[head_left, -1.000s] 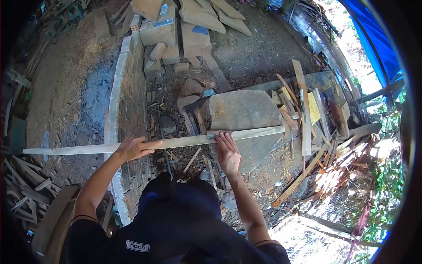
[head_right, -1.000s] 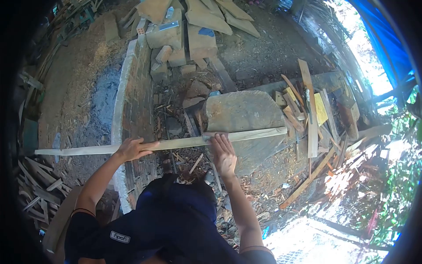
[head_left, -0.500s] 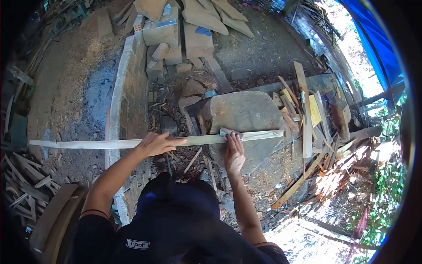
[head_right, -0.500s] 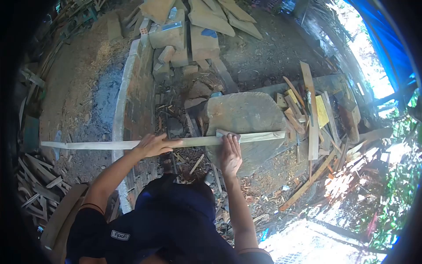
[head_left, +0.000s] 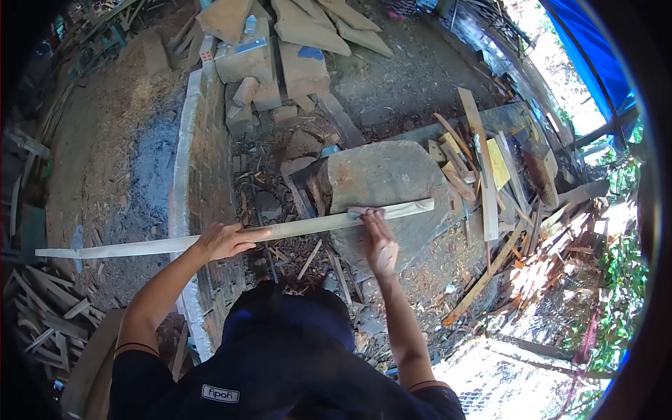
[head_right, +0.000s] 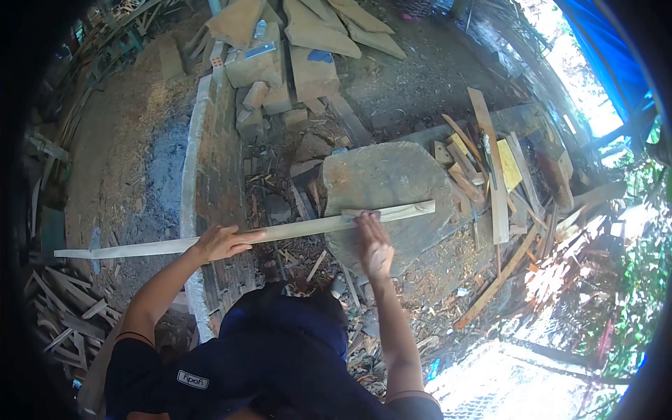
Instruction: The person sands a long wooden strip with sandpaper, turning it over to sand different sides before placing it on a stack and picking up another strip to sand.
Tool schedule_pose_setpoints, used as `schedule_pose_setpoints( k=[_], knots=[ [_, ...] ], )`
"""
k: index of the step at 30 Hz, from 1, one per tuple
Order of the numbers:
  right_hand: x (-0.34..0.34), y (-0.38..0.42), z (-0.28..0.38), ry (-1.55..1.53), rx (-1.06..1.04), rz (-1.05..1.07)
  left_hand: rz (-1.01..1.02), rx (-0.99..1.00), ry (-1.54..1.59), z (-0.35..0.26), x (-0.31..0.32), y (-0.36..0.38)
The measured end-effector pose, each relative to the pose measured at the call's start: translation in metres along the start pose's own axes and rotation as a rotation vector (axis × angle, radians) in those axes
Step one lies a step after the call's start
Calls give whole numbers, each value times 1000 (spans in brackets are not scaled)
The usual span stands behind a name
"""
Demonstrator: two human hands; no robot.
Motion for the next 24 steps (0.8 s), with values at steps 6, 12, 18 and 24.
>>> schedule_pose_setpoints(
  k=[6, 12, 18, 24],
  knots=[
    [-36, -43, -104, 292, 265, -186, 73, -36, 47, 6, -13, 12],
    [3, -8, -32, 191, -22, -256, 19, -9, 31, 10, -15, 24],
    [-9, -36, -74, 230, 39, -174, 63, -23, 12, 26, -15, 41],
    [7, -17, -29, 208, 51, -218, 57, -8, -61, 27, -13, 48]
  ],
)
Point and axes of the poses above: each hand's wrist, its own y-axis away from the middle knuckle, its own x-axis out of the palm, z = x × y, the point moved 3 cm from there along -y, towards the middle knuckle, and after that the axes turned 15 degrees about -z, right-handed, at the moved point
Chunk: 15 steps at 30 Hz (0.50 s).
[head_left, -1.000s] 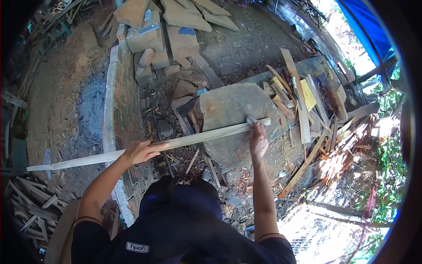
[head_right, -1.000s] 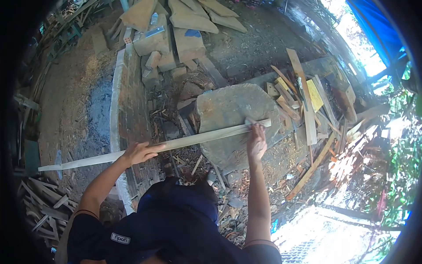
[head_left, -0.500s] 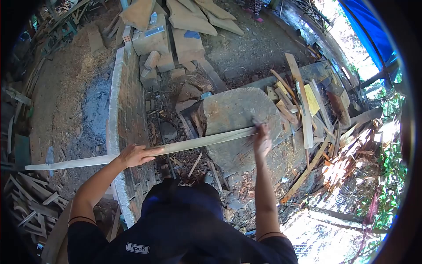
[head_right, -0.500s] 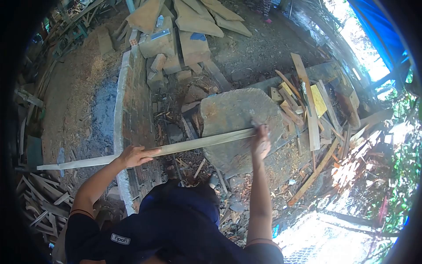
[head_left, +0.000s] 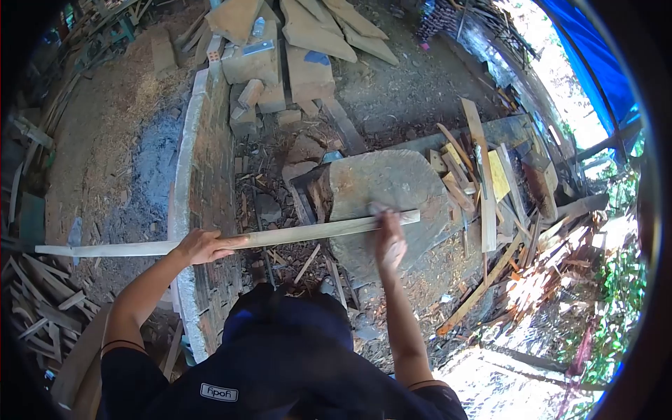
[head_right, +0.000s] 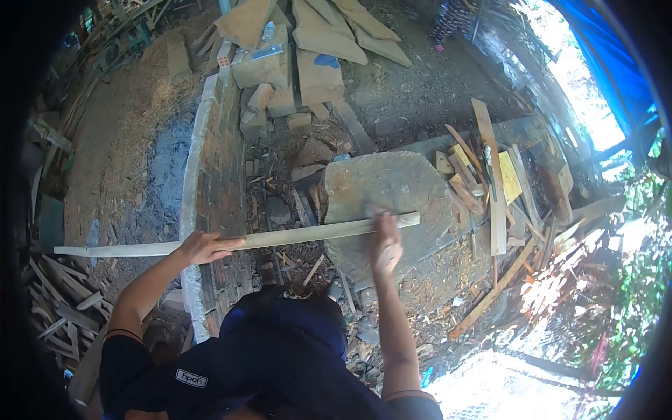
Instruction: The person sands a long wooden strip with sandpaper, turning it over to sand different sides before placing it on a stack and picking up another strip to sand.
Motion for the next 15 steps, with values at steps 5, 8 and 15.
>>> schedule_pose_setpoints(
  k=[5, 8, 15],
  knots=[
    [-8, -1, 3, -197, -93, 149, 71, -13, -41, 5, -10, 2],
    [-21, -26, -31, 12, 221, 78, 84, 11, -66, 7, -9, 1],
    [-10, 17, 48, -169, -155, -8, 89, -7, -75, 15, -3, 1]
  ],
)
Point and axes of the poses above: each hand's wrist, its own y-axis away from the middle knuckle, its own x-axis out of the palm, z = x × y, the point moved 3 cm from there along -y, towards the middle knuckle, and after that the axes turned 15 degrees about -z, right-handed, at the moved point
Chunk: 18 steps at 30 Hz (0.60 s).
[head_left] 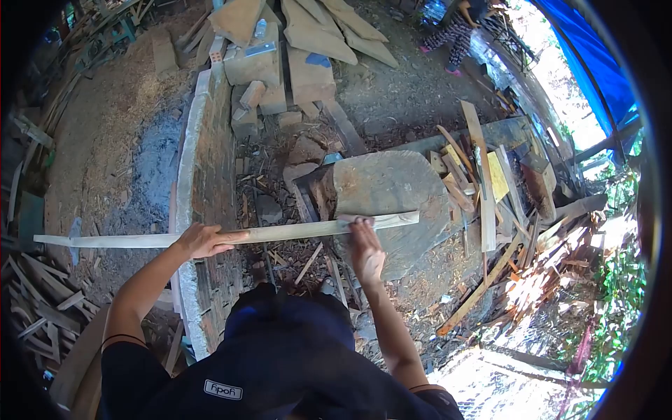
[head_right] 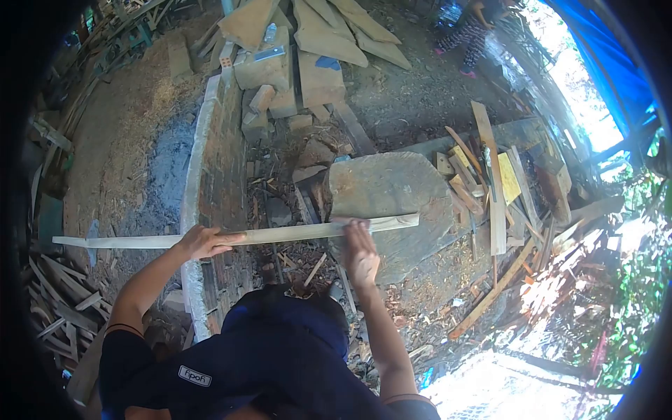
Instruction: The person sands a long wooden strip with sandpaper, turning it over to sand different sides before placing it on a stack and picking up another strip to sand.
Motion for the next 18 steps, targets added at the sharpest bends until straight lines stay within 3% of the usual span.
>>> schedule_pose_setpoints(
  k=[2, 3, 4, 5, 6, 7, 9, 11, 13, 15, 17, 18],
  knots=[
    [-2, 3, 4, -90, 17, 155, -41, 53, -25, 3, 1, 2],
    [-7, -6, -15, -73, -45, 69, -35, 58, -21, 3, 0, 2],
    [-9, -16, -39, 35, 28, 49, -48, 39, 44, 4, -3, 1],
    [-19, -39, -51, -56, 187, 34, -64, 21, 107, 5, -5, -2],
    [-19, -27, -86, 59, 392, 31, -64, 32, 107, 4, -5, -4],
    [-19, -24, -100, 253, 421, 2, -62, 30, 97, 3, -6, -3],
    [-11, -19, -99, 362, 411, -41, -67, 31, 83, 4, -7, -9],
    [1, -9, -60, 206, 390, 30, -46, 5, 81, -1, -1, -14],
    [5, -2, -2, 25, 117, 18, -101, 20, 94, -15, 3, -29],
    [-1, -9, 50, -159, 9, 168, -140, 36, 115, -36, 9, -51],
    [6, 2, 39, -207, 45, 249, -164, 30, 115, -58, 21, -79],
    [9, 7, 10, -223, 24, 152, -200, 35, 111, -69, 29, -92]
  ],
)
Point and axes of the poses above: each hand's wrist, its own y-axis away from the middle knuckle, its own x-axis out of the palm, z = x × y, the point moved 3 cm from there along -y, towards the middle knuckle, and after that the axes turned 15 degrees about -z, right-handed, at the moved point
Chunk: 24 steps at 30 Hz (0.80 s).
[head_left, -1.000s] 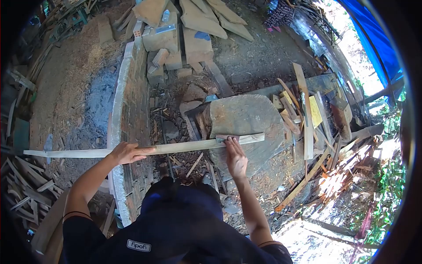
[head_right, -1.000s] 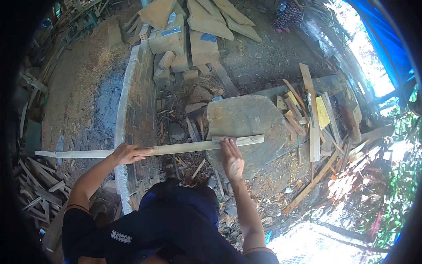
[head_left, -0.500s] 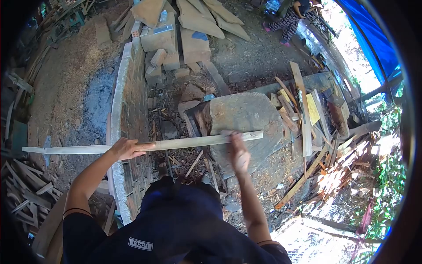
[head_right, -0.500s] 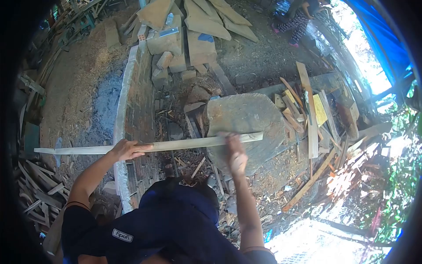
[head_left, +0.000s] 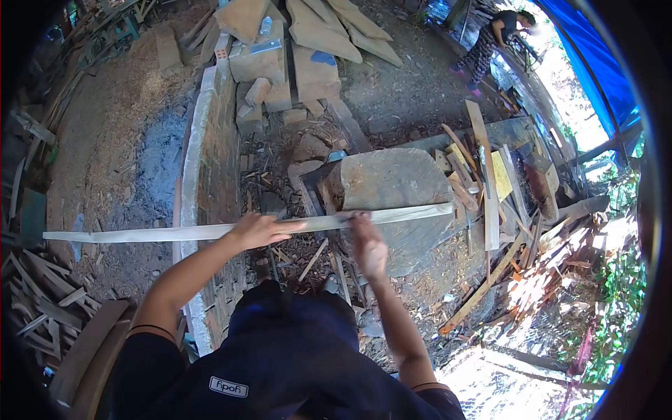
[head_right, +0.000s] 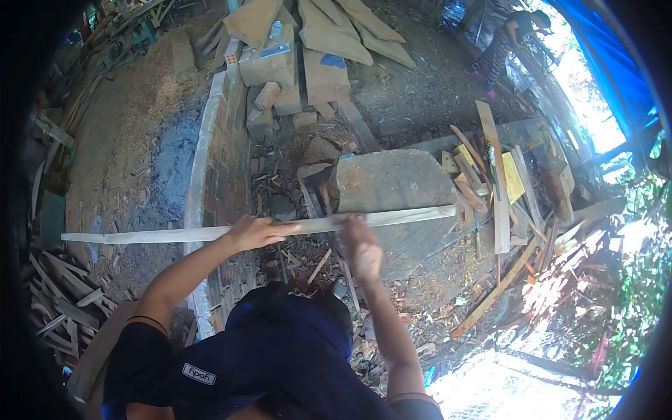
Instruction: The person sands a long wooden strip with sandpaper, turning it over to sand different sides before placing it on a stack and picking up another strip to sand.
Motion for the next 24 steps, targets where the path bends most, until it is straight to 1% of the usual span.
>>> schedule_pose_setpoints(
  k=[1, 3, 5, 6, 7, 9, 11, 12, 13, 14, 16, 17, 18, 19, 20, 21, 22, 23, 24],
  knots=[
    [-7, -1, -22, -15, -32, -91, 19, -19, 5, -10, 9, -16],
    [-37, -35, -39, 79, 328, -54, 41, -46, 16, -27, 24, -42],
    [-35, -30, -94, 292, 185, -188, -18, 20, 43, -37, 31, -60],
    [-41, -35, -99, 385, 227, -155, 25, -15, 82, -35, 30, -61],
    [-47, -40, -103, 479, 270, -127, 30, -9, 80, -33, 24, -54],
    [-53, -44, -110, 479, 313, -106, 9, -164, 49, -14, -2, -26],
    [-56, -45, -109, 523, 394, -43, 52, -257, 50, 29, 12, 34],
    [-65, -59, -83, 435, 321, -86, 155, -367, -7, 40, -3, 57],
    [-60, -56, -85, 439, 323, -85, 258, -475, -62, 47, -18, 72],
    [-55, -51, -89, 503, 304, -127, 260, -475, -56, 52, -22, 79],
    [-36, -37, -94, 594, 245, -230, 225, -492, -168, 56, -25, 90],
    [-38, -54, -51, 431, 340, -84, 211, -514, -165, 55, -25, 88],
    [-11, -29, -64, 389, 185, -166, 219, -526, -156, 54, -24, 83],
    [2, -23, -35, 370, -54, -194, 232, -534, -146, 51, -24, 80],
    [12, -16, -11, 148, -73, -105, 229, -548, -146, 47, -26, 76],
    [13, -19, 25, 103, 18, 108, 204, -523, -148, 41, -29, 70],
    [15, -12, 38, 29, -112, 78, 180, -496, -152, 39, -30, 68],
    [15, -13, 32, 23, -111, 79, 182, -500, -155, 40, -31, 70],
    [10, -15, 20, -11, -177, 2, 167, -498, -147, 40, -32, 72]
  ],
)
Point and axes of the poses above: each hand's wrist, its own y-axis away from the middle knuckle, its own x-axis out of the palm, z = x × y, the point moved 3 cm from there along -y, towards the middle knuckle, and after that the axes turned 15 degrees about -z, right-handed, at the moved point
